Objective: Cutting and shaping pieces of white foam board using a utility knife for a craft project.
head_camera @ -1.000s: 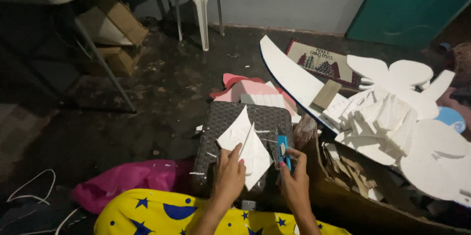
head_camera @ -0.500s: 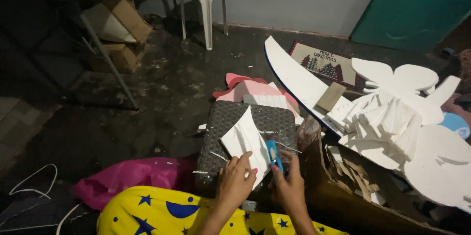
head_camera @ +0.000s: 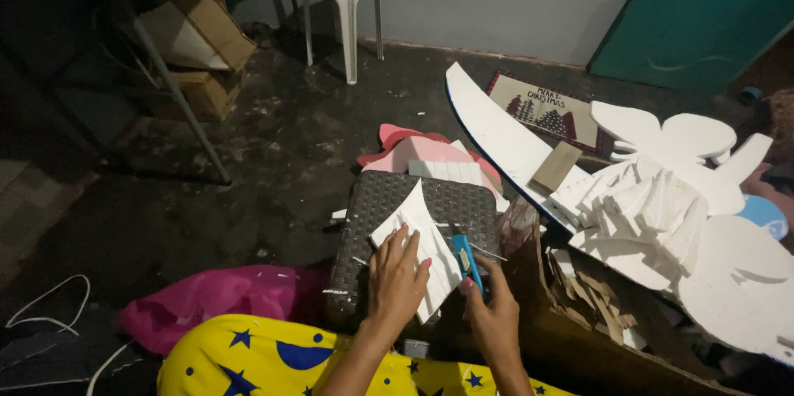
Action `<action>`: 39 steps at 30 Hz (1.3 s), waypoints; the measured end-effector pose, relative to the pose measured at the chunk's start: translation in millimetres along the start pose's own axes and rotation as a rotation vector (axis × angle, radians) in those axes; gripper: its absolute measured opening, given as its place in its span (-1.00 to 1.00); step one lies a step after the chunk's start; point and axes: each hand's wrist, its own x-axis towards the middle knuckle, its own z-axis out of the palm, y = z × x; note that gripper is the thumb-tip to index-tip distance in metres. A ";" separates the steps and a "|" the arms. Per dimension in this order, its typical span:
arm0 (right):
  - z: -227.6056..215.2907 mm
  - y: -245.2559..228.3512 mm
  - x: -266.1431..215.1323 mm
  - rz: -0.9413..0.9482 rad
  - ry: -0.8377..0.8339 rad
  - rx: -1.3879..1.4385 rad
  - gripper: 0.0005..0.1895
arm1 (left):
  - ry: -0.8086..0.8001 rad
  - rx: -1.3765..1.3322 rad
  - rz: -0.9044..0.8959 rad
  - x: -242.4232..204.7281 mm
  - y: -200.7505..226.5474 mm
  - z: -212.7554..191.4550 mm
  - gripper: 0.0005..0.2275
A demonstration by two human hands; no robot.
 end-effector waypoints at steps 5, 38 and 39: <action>-2.6 -3.5 2.2 -0.048 0.007 -0.045 -0.55 | -0.047 -0.066 -0.006 2.0 -2.9 9.2 -0.60; 27.6 -22.1 32.7 -0.241 -0.107 -0.468 -0.49 | 0.076 -0.091 0.042 -7.1 -5.1 6.4 -0.37; 28.1 -22.7 32.4 -0.236 -0.112 -0.480 -0.48 | 0.079 -0.073 0.053 -7.1 -6.1 8.5 -0.36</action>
